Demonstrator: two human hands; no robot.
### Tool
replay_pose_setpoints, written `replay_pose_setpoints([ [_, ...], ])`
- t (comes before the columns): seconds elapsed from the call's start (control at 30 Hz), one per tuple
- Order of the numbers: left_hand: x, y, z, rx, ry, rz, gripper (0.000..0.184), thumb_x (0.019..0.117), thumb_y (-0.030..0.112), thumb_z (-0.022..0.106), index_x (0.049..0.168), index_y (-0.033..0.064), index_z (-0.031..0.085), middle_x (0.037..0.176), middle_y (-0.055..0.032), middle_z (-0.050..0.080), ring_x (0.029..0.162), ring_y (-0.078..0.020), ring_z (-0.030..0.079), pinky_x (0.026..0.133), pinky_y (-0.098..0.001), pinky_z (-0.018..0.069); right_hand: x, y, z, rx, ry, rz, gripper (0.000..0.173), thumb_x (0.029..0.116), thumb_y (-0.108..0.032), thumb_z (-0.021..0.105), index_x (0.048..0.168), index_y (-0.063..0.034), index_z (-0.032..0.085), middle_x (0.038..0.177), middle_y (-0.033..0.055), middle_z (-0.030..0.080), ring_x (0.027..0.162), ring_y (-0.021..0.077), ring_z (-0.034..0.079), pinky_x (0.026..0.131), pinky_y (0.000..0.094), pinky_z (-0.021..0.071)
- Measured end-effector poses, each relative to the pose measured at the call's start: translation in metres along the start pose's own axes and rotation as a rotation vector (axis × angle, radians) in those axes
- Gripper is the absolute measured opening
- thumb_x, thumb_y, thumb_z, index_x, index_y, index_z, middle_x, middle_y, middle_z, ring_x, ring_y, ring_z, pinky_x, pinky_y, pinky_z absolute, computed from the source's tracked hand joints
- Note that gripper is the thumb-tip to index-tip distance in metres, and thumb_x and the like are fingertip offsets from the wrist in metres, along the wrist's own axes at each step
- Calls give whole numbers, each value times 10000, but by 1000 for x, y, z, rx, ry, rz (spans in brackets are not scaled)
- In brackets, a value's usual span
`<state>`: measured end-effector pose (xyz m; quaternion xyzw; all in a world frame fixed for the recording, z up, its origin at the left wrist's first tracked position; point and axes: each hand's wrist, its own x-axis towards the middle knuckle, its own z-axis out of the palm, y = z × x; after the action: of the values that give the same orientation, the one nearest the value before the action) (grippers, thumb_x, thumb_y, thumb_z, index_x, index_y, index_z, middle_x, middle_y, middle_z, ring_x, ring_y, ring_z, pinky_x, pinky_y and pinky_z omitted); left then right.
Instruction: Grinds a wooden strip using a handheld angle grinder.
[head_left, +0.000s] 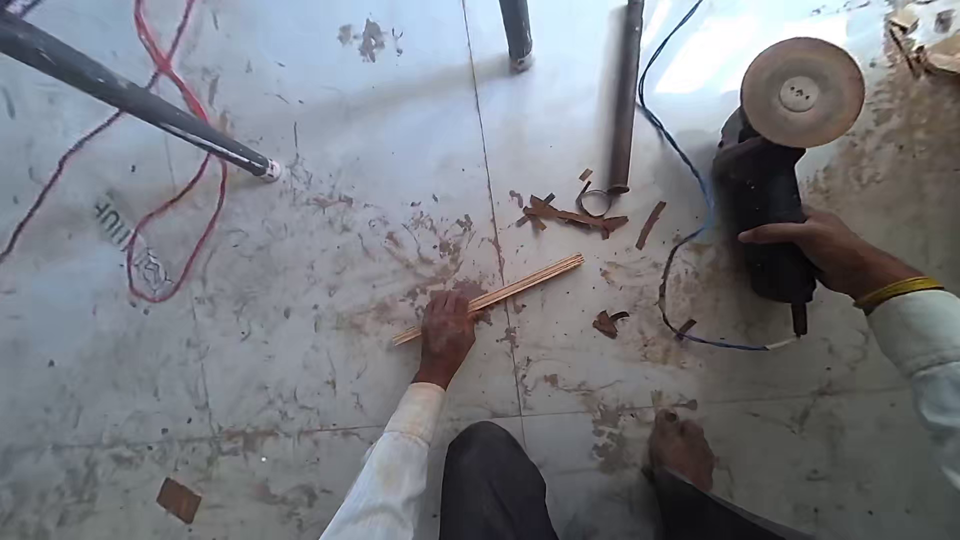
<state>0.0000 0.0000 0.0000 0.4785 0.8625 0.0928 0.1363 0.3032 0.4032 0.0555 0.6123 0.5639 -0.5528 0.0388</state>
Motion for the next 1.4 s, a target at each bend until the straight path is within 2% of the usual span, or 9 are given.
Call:
replay_pose_setpoints([
  [0.07,-4,7,-2,-23,65,-22,441,937,317,741,1122,-81,703,1255,-261,677,1225,-458,617,1089,-586,434,-11,-12,12,209,-44,7,176,915,-273,549,1061,-191,604,794,-21,682,650,95,682,546,285,576],
  [0.23,-10,142,-57,-494,273,-131,586,990,378,683,1342,-74,557,1401,-243,587,1273,-361,606,1056,-487,512,-25,-8,43,429,-22,-129,212,937,-280,551,1121,-181,586,857,-15,699,693,115,694,575,297,590],
  [0.33,-20,246,-81,-948,-9,-259,540,986,352,699,1364,4,533,1189,-231,656,988,-346,673,813,-497,574,-80,21,54,275,211,-299,572,788,-293,743,1283,-99,531,911,24,675,712,138,682,631,377,608],
  [0.47,-40,320,-54,-1232,-566,-255,745,867,338,838,1447,17,496,1234,-255,665,1074,-366,674,924,-541,550,-170,73,36,387,202,-426,934,682,-479,848,1427,-154,387,1105,-24,643,922,67,683,790,305,617],
  [0.57,-66,334,-38,-1271,-781,-142,867,806,245,884,1506,19,425,1296,-238,639,1183,-334,639,1018,-544,512,-187,107,9,597,-94,-438,766,622,-737,830,1148,-206,664,928,-4,746,812,139,730,710,338,633],
  [0.8,-132,336,-16,-1255,-433,-540,870,767,304,871,1480,38,449,1318,-219,614,1215,-304,610,1029,-512,506,-218,95,73,617,19,-450,678,741,-700,761,1164,-188,627,892,-75,723,780,56,711,693,262,622],
  [0.9,-129,336,-28,-1132,-252,-470,782,773,327,807,1430,32,505,1217,-192,664,1109,-290,655,942,-507,536,-220,77,79,733,-57,-499,742,811,-822,593,1254,-227,620,978,-61,736,869,80,718,761,300,628],
  [1.13,-114,340,-47,-908,1,-279,694,766,330,797,1304,-62,604,1066,-195,719,942,-302,719,807,-491,582,-217,54,65,846,-96,-509,570,1062,-587,196,1281,-248,599,1020,-31,755,886,120,739,737,327,635],
  [1.4,-121,352,-28,-648,66,-196,657,727,396,797,1171,-71,670,861,-136,728,742,-273,727,628,-465,582,-211,58,58,887,-54,-280,630,998,-730,230,1187,-256,600,892,5,739,739,149,732,608,344,625],
])
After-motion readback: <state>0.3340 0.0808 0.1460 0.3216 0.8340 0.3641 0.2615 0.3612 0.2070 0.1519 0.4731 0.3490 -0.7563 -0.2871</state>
